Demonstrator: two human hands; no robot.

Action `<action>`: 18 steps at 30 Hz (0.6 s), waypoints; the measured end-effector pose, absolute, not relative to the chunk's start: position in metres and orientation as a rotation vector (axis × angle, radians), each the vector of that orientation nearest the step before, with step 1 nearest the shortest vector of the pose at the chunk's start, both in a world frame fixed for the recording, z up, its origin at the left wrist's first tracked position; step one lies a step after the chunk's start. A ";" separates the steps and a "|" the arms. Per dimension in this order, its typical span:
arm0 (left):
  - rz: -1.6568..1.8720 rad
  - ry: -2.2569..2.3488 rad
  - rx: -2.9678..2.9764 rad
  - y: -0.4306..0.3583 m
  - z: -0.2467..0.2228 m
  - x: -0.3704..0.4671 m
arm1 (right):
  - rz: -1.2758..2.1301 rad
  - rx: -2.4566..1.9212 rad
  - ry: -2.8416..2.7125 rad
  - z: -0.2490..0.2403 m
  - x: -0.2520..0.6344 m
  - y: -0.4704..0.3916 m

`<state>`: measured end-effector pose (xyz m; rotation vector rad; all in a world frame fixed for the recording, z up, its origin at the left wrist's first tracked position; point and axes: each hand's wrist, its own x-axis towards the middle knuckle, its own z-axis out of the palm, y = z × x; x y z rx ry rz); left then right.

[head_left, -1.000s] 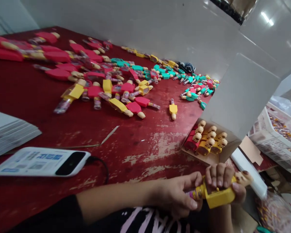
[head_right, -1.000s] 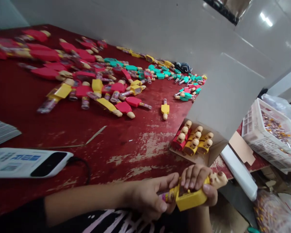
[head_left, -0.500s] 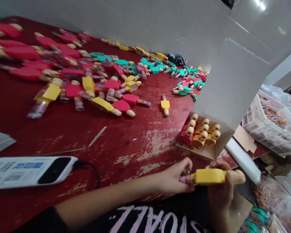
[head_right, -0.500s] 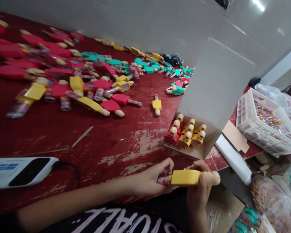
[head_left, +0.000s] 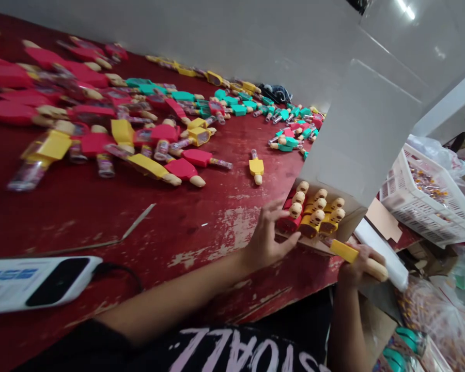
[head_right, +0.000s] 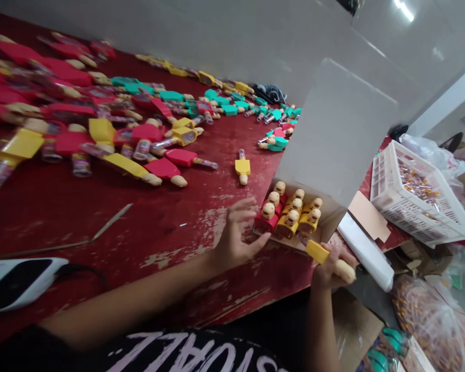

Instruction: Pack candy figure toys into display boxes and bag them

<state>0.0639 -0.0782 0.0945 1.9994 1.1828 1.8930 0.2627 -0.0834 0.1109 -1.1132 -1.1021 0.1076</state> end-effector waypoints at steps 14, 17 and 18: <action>0.997 1.431 1.880 -0.051 0.012 0.047 | 0.033 -1.271 -1.169 0.116 0.255 -0.050; 0.993 1.422 1.864 -0.049 0.012 0.047 | 0.034 -1.346 -1.199 0.117 0.259 -0.038; 0.991 1.426 1.857 -0.049 0.012 0.046 | 0.068 -1.366 -1.228 0.115 0.261 -0.037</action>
